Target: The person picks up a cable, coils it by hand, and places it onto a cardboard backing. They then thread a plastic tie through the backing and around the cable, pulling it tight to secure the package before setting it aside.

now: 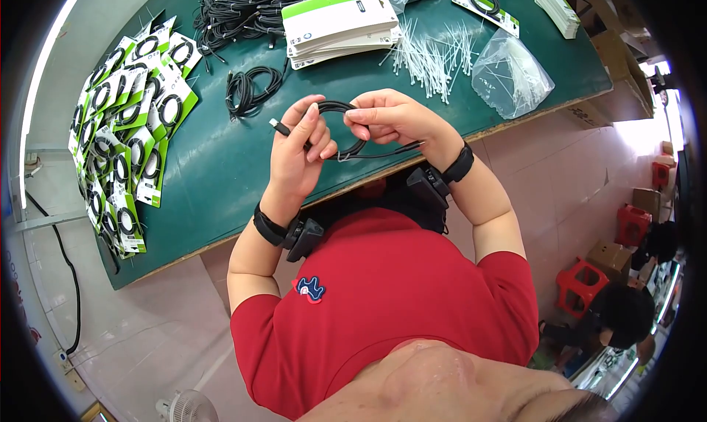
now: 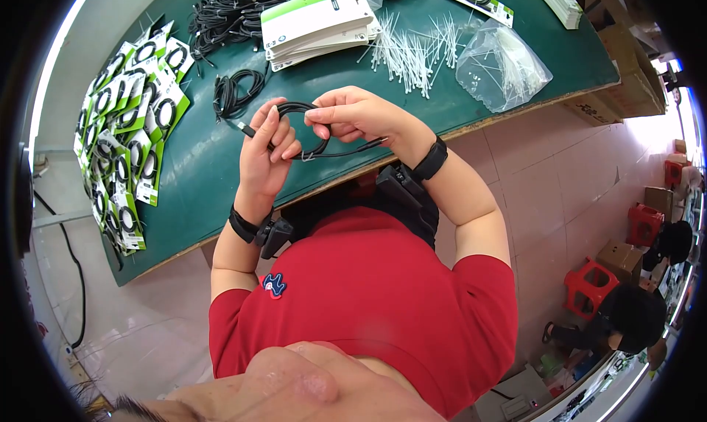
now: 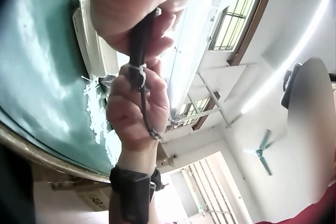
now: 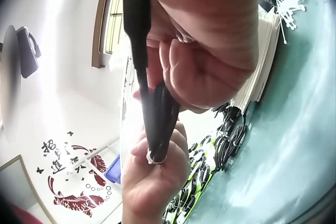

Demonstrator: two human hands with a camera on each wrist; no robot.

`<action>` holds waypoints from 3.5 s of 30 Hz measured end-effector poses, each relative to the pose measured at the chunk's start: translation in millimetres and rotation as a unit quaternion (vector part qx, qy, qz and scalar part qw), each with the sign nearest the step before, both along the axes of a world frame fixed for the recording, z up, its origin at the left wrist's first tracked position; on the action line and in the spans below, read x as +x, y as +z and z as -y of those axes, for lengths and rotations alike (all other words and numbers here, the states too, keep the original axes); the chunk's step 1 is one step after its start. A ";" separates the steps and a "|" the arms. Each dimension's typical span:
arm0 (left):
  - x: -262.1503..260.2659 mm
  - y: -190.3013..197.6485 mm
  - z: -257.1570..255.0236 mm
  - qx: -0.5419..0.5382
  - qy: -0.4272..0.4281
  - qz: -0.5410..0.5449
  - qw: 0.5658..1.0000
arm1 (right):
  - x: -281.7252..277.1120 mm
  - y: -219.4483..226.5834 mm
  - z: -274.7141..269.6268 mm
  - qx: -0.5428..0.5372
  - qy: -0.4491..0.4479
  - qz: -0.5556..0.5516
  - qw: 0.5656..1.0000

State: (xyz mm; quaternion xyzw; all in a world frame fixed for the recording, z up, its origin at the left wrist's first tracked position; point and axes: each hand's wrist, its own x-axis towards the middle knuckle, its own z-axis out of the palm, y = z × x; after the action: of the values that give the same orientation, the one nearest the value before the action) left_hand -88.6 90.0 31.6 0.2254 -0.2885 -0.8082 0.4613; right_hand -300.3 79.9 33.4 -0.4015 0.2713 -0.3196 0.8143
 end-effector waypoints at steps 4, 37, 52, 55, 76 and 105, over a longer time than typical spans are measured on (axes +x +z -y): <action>-0.1 11.8 0.3 0.018 0.003 0.046 0.999 | -2.1 -1.5 4.5 0.025 0.020 0.047 0.998; -34.0 -3.9 1.9 0.058 0.162 -0.006 0.985 | 49.3 -20.7 -13.0 -0.108 -0.344 -0.084 0.929; -31.4 -0.9 2.8 -0.008 0.118 0.103 0.988 | 54.0 -28.9 -15.2 -0.137 -0.393 -0.093 0.905; -33.3 -9.9 -3.9 -0.029 0.114 0.109 0.987 | 52.7 -30.7 -13.3 -0.133 -0.409 -0.082 0.899; -14.0 8.4 18.0 -0.097 -0.047 0.176 0.978 | 51.3 -23.8 -11.1 -0.194 -0.430 -0.096 0.876; 5.2 0.8 15.8 -0.058 -0.081 0.088 0.991 | 45.4 -11.4 -16.4 -0.216 -0.426 -0.111 0.871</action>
State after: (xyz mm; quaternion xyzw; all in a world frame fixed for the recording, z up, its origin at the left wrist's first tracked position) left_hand -83.5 74.2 32.4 0.2443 -0.3914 -0.8020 0.3794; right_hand -254.9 96.3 22.0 -0.4460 0.4290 -0.6394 0.4563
